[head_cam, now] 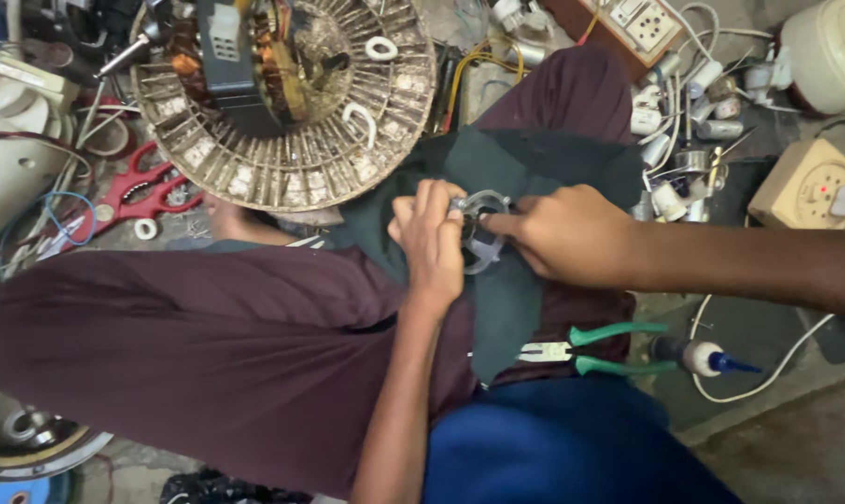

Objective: The person sits on the floor and uses a screwdriver to adjust a small metal housing, then applies glue from a bottle into the housing. They insert small white plastic rings into the housing and continue to adjust the interior with the screwdriver.

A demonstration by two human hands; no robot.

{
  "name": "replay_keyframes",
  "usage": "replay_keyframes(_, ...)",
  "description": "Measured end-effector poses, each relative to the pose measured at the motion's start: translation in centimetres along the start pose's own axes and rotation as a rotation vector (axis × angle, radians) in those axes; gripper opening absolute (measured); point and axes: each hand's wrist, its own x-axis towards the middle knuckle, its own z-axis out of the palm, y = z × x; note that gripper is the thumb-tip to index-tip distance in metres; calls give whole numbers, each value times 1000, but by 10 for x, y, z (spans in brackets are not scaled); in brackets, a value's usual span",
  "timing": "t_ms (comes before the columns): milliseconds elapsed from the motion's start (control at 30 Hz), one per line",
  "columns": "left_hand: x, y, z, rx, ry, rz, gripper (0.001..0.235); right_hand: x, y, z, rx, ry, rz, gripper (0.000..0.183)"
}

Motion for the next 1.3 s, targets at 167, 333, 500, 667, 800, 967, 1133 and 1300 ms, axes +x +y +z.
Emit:
replay_keyframes(167, 0, -1, 5, -12, 14, 16, 24, -13, -9, 39, 443, 489, -66, 24)
replay_keyframes(333, -2, -2, 4, 5, 20, 35, 22, -5, -12, 58, 1545, 161, 640, 17)
replay_keyframes(500, 1, 2, 5, -2, 27, 59, 22, -3, -7, 42, 1790, 51, 804, 18)
replay_keyframes(667, 3, 4, 5, 28, 27, 50, 24, 4, -5, 31, 1638, 8, 754, 12)
replay_keyframes(800, -6, -1, 11, 9, 28, 53, 26, 6, 8, 39, 1773, -68, 811, 12)
replay_keyframes(967, 2, 2, 12, 54, 57, 51, 27, 7, 9, 52, 1830, -12, 733, 17)
replay_keyframes(1133, 6, 12, 5, 48, 47, 39, 23, 6, 20, 45, 1904, -149, 660, 16)
replay_keyframes(1300, 4, 12, 2, -6, 23, 30, 20, -23, 12, 66, 1623, 166, 479, 23)
